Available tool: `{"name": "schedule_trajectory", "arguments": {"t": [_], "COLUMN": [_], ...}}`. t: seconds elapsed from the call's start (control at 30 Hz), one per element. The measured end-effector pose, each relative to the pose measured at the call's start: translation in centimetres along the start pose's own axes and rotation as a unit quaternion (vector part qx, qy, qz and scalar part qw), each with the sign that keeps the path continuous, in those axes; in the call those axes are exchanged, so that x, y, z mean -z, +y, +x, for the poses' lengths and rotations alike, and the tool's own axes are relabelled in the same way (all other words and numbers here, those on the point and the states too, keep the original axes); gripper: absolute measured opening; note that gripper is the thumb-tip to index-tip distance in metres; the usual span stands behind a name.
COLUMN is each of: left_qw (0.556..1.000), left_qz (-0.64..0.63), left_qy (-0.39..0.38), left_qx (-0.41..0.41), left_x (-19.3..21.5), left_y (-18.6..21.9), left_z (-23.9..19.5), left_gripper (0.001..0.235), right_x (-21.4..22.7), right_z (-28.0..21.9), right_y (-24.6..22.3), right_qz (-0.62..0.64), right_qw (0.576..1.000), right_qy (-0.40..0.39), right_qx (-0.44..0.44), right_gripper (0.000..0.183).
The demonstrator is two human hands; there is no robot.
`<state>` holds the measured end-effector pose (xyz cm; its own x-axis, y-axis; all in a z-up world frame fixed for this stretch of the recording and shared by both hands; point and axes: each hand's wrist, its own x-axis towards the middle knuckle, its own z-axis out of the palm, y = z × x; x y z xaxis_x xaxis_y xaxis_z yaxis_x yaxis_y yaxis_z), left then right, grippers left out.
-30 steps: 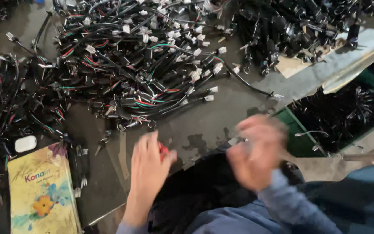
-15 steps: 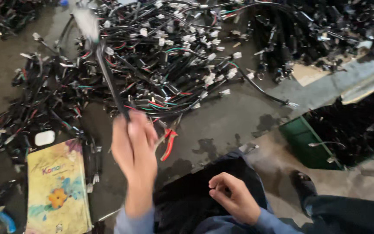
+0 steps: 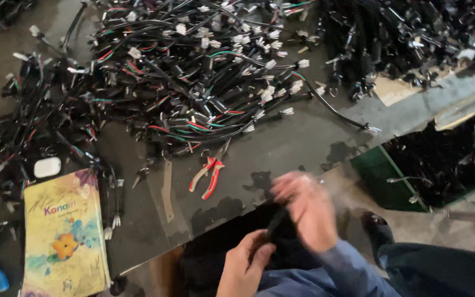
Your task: The person repeatedly picks up black cables with white connectors from a pile on a table, uses red-handled pliers to strip the outer insulation from one end, and then discards the stripped cable. The process is repeated for multiple cables throughout the clip.
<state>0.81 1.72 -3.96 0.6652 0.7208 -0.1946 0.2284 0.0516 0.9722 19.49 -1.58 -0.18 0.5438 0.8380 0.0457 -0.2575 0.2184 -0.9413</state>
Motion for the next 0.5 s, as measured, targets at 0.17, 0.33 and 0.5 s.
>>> {"name": "schedule_trajectory", "arguments": {"t": [0.17, 0.33, 0.5], "left_qw": [0.995, 0.985, 0.873], "left_qz": [0.088, -0.161, -0.458], "left_qy": [0.04, 0.007, 0.074], "left_qx": [-0.008, 0.057, -0.146], "left_x": [-1.0, 1.6, 2.3], "left_y": [0.4, 1.6, 2.3], "left_z": [-0.3, 0.9, 0.4], "left_gripper": [0.021, 0.038, 0.036], "right_x": [1.0, 0.9, -1.0], "right_z": [0.3, 0.1, -1.6], "right_y": [-0.2, 0.3, 1.9], "right_qz": [0.011, -0.058, -0.183], "right_qw": [0.993, 0.967, 0.906], "right_qy": [-0.118, -0.244, -0.359], "right_qx": [0.017, 0.031, -0.134], "right_gripper": [0.041, 0.024, 0.031]}}
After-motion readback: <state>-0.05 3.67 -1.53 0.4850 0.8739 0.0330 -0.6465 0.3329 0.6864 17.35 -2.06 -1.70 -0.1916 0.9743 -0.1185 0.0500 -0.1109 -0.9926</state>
